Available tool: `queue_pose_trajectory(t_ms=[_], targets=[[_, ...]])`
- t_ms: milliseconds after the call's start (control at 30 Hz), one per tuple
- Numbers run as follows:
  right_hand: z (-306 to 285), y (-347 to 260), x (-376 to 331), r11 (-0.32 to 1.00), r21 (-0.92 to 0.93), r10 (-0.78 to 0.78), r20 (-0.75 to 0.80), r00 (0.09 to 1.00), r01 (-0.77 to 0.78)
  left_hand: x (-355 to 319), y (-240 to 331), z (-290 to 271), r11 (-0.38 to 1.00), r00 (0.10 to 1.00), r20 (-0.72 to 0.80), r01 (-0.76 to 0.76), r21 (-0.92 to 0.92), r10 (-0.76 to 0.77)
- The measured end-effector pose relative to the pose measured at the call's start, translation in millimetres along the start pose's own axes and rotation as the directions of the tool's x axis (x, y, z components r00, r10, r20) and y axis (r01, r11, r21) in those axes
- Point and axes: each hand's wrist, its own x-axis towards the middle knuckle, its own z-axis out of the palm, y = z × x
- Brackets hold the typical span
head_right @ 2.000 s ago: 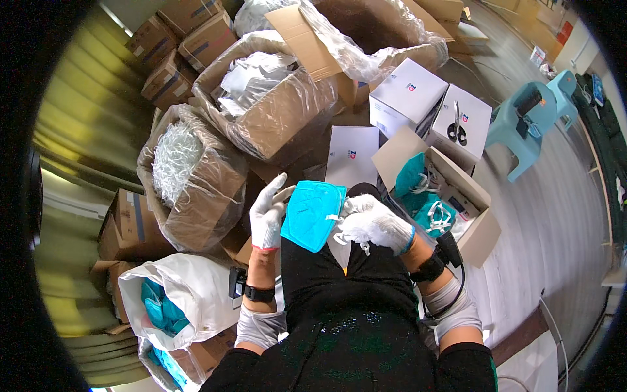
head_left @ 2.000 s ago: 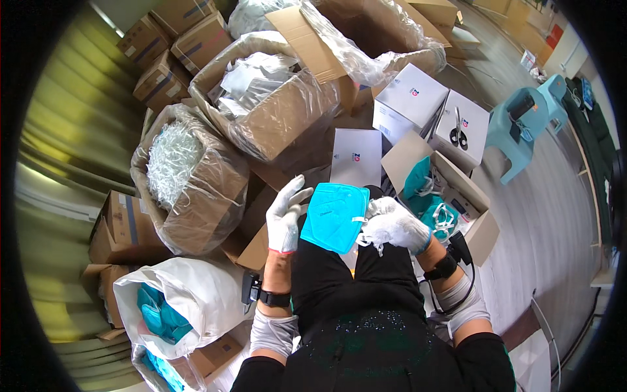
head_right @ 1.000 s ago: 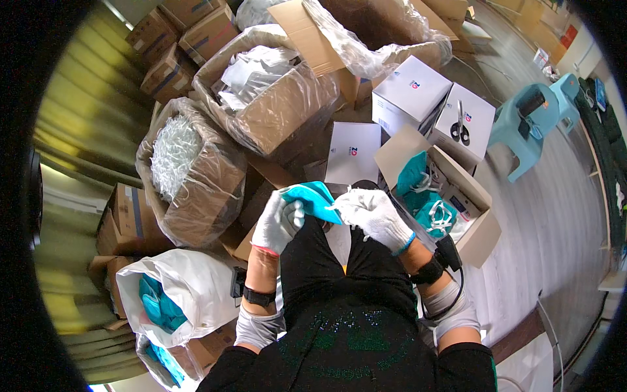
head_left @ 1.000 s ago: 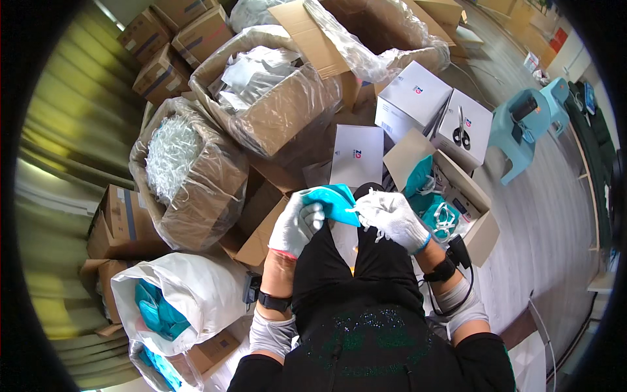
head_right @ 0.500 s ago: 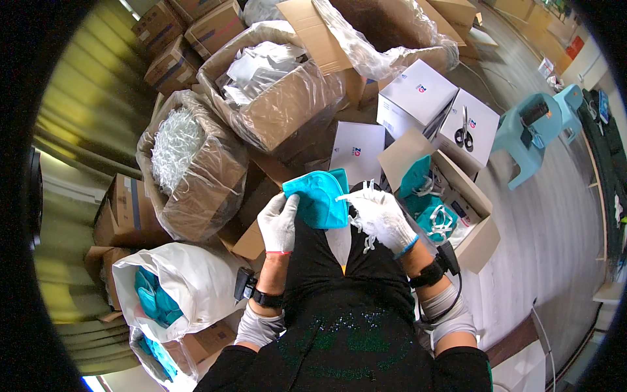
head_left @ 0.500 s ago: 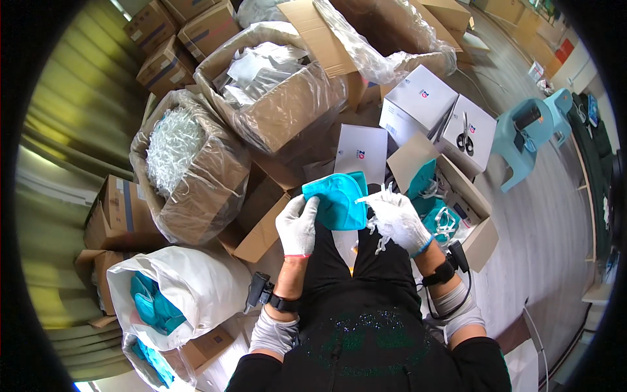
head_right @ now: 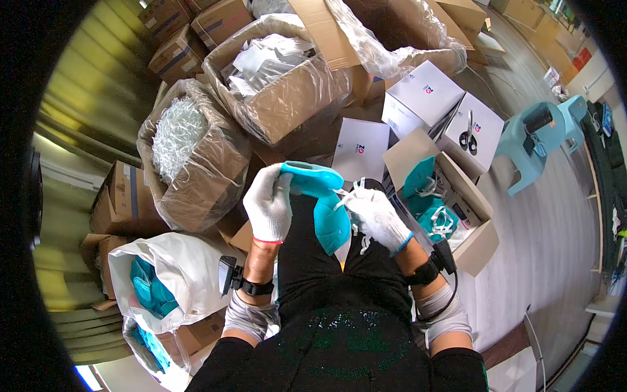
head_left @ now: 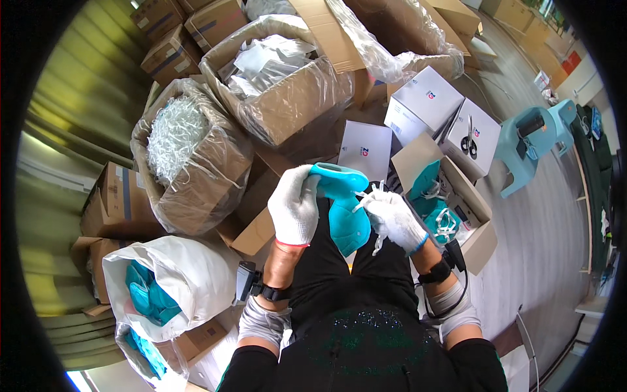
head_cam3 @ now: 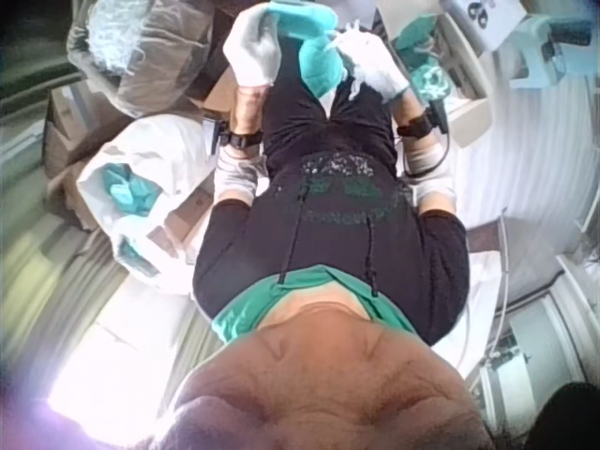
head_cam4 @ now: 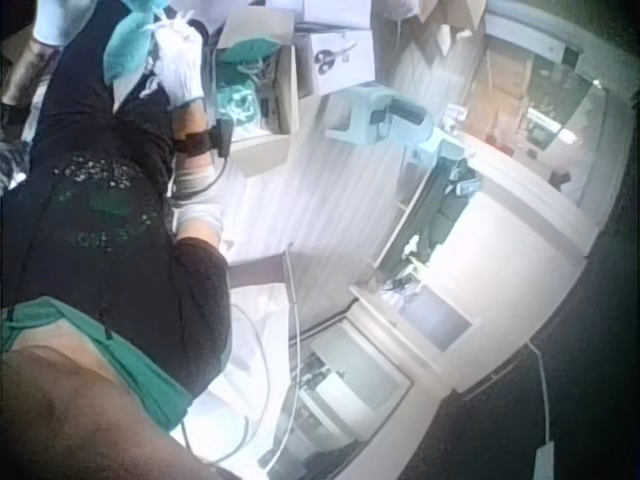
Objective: The person is folding and placing surgical face masks into cardboard boxes.
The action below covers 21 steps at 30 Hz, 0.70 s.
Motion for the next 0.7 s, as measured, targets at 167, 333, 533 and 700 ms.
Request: queue_pose_trajectory(t_ms=[167,333,533,700], targets=[[-11.6,20.5,4.3,0.823,0.558,0.106,0.037,0.994,-0.108,-0.7,7.1,0.3,0.953,0.994,0.051,0.108,-0.283,-0.097],[-8.2,-7.3,-8.0,0.855,-0.382,-0.385,-0.017,0.923,0.349,-8.1,-2.0,-5.1,0.911,0.980,0.156,0.172,-0.375,-0.121],[-21.1,-0.6,-11.6,0.608,-0.701,-0.490,0.037,0.871,0.372,-15.3,-12.8,-5.6,0.785,0.950,0.263,0.291,-0.547,-0.169],[-3.4,-7.3,-10.8,0.916,0.358,-0.068,-0.299,0.952,0.178,-25.3,-9.4,-3.6,0.765,0.904,0.304,0.419,-0.489,-0.301]])
